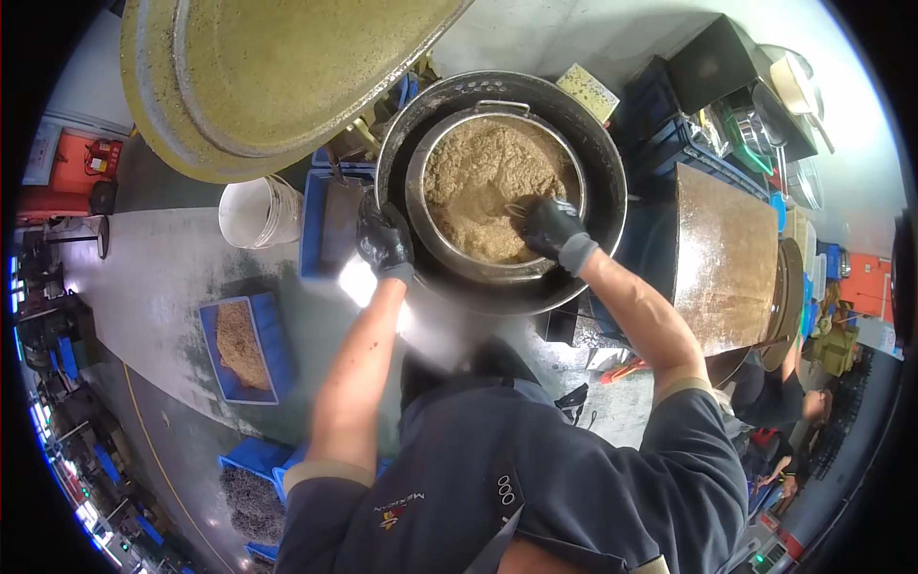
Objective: Emptying crates of slurry into an industrial centrifugal separator and managing material containers on a factory floor.
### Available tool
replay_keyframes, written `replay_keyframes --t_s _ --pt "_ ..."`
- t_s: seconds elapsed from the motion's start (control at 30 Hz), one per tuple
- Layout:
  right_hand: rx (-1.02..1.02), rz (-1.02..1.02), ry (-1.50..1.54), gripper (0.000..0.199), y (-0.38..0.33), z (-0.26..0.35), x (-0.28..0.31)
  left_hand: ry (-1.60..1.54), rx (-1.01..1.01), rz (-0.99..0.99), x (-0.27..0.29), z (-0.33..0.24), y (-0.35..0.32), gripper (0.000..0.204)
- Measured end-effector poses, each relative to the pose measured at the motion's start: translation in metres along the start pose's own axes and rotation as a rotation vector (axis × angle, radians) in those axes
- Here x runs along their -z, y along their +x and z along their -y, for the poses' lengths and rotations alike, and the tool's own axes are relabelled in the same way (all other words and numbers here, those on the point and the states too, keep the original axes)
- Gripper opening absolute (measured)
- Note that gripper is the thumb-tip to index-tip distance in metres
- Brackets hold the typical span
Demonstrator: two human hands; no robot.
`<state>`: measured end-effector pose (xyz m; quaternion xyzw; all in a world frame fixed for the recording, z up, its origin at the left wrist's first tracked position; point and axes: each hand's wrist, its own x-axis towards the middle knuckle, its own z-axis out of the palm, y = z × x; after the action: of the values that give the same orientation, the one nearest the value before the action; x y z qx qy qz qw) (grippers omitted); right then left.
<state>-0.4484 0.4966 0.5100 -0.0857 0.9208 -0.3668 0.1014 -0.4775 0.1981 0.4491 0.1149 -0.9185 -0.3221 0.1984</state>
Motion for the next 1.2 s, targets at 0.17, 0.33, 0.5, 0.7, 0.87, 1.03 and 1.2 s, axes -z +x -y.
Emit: replay_keyframes --t_s 0.17,0.33,0.5,0.7,0.87,1.03,1.2 --pt "-0.110 -0.159 0.855 0.023 -0.008 0.001 -0.007 0.028 -0.052 -0.035 0.001 -0.007 0.001 0.036" --pt "-0.185 0.274 -0.567 0.011 0.039 0.029 -0.034 -0.040 -0.002 0.068 0.004 -0.007 0.002 0.037" --pt "-0.249 0.180 -0.251 0.021 0.039 0.084 0.020 -0.046 0.018 0.038 0.011 -0.001 -0.004 0.039" --pt "-0.248 0.101 -0.436 0.032 0.081 -0.070 0.026 -0.032 -0.018 0.061 0.015 -0.025 0.003 0.040" --pt "0.060 0.018 -0.936 0.028 0.125 -0.078 0.010 0.087 -0.002 0.028 -0.019 0.006 -0.006 0.032" --pt "-0.285 0.021 -0.216 0.038 0.063 0.010 0.121 -0.002 -0.018 -0.046 0.010 -0.002 -0.005 0.032" --pt "-0.234 -0.080 -0.471 0.032 0.072 -0.107 0.046 -0.013 -0.056 0.014 -0.004 -0.024 0.007 0.032"
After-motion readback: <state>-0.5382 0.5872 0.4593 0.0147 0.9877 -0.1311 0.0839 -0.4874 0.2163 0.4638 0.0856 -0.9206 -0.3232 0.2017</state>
